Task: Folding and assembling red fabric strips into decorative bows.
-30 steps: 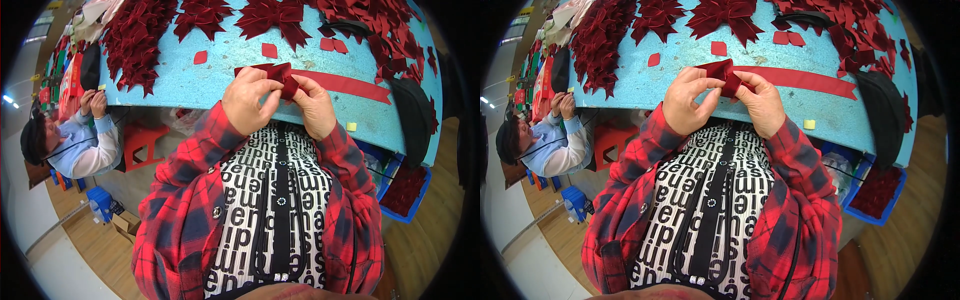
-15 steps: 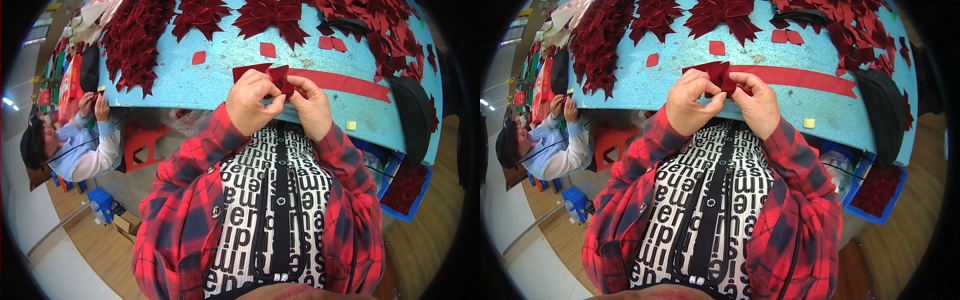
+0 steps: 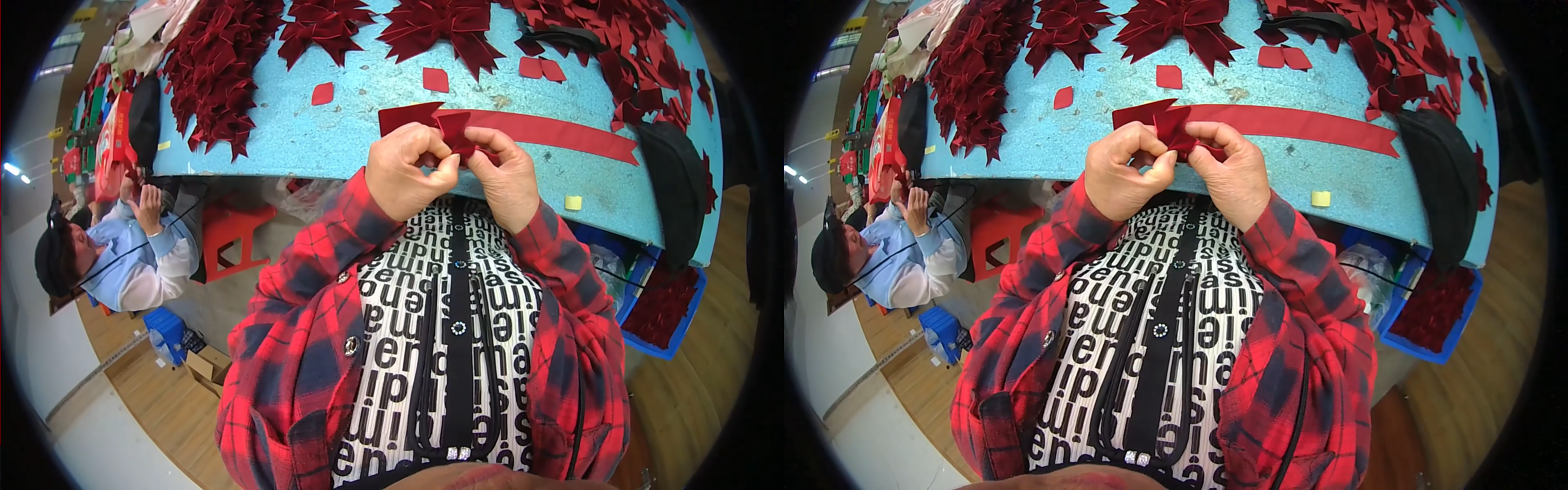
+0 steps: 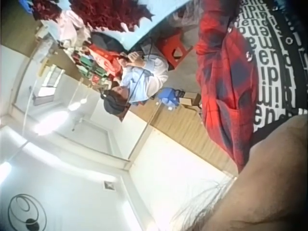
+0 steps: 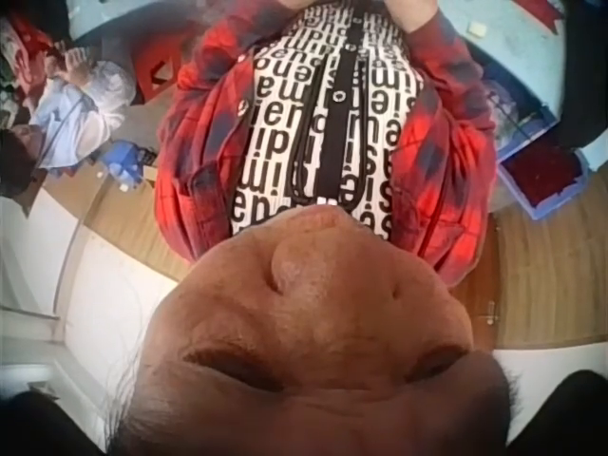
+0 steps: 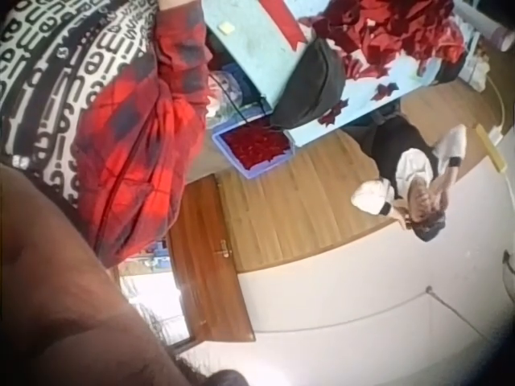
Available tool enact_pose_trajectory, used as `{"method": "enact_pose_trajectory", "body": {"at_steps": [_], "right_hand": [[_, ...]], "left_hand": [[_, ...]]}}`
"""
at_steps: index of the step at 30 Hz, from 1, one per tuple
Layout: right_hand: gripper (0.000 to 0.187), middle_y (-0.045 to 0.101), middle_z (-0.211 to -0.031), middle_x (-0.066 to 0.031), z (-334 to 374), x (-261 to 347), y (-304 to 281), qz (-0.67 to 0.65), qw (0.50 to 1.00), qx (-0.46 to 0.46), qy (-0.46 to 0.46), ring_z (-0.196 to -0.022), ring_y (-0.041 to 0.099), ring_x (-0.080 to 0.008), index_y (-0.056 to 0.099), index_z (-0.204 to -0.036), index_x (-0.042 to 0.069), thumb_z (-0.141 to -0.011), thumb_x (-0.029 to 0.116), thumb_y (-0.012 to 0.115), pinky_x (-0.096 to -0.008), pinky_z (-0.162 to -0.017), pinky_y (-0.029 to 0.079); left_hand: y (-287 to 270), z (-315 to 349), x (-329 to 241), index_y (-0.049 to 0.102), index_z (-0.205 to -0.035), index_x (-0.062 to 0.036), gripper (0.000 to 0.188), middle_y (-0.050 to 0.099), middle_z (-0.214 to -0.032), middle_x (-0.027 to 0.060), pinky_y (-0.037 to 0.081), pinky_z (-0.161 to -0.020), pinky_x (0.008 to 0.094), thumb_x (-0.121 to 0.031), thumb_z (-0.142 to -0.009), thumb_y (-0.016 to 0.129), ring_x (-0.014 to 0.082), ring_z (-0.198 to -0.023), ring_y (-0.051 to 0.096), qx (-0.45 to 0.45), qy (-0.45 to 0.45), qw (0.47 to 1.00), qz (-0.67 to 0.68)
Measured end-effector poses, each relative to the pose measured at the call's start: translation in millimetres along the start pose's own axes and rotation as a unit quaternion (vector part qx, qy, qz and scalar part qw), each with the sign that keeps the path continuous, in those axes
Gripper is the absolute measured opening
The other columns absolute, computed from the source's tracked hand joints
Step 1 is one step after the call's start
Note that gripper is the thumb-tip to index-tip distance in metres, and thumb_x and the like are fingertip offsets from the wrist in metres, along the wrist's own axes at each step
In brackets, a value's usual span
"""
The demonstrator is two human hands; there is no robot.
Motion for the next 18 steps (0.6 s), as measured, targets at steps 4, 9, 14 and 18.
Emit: {"method": "enact_pose_trajectory", "body": {"at_steps": [4, 9, 14, 18], "right_hand": [[0.028, 0.065, -0.104, -0.0051, -1, -4, -1, 0.030, 0.999, 0.007, 0.014, -0.093, 0.061, -0.0109, 0.058, -0.118, 0.000, -0.091, 0.003, 0.059, -0.0248, -0.084, 0.050], [0.027, 0.065, -0.103, -0.0050, 0, -7, -3, 0.030, 0.999, 0.023, 0.012, -0.093, 0.061, -0.0107, 0.059, -0.119, 0.000, -0.091, 0.002, 0.058, -0.0246, -0.084, 0.050], [0.027, 0.065, -0.103, -0.0038, -1, -10, -8, 0.047, 0.999, 0.028, 0.001, -0.092, 0.060, -0.0091, 0.059, -0.118, 0.000, -0.091, 0.001, 0.057, -0.0235, -0.083, 0.049], [0.026, 0.065, -0.102, -0.0025, 2, -1, -10, 0.089, 0.996, 0.010, -0.019, -0.091, 0.059, -0.0074, 0.060, -0.117, 0.000, -0.091, 0.000, 0.057, -0.0224, -0.081, 0.048]], "left_hand": [[3, 6, 17, 0.059, -0.072, -0.0040, 0.013, 0.057, -0.067, -0.0008, 0.037, -0.047, 0.0207, -0.001, -0.074, 0.072, 0.0034, -0.054, 0.047, 0.025, -0.138, 0.987, 0.073], [13, 15, 31, 0.056, -0.080, -0.0056, 0.012, 0.055, -0.071, -0.0056, 0.037, -0.054, 0.0155, 0.003, -0.083, 0.065, -0.0008, -0.058, 0.045, 0.073, -0.254, 0.949, 0.171], [26, 17, 40, 0.054, -0.086, -0.0060, 0.014, 0.056, -0.075, -0.0048, 0.037, -0.054, 0.0150, 0.005, -0.084, 0.062, -0.0006, -0.060, 0.046, 0.047, -0.265, 0.921, 0.283], [31, 16, 39, 0.054, -0.088, -0.0048, 0.014, 0.058, -0.073, -0.0049, 0.035, -0.052, 0.0157, 0.007, -0.083, 0.060, -0.0016, -0.058, 0.044, 0.041, -0.254, 0.927, 0.272]]}}
Point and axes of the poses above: each hand's wrist, its own z-axis away from the middle knuckle, its own y-axis out of the palm, x = y × z, the point moved 7 cm from there along -z, towards the middle knuckle
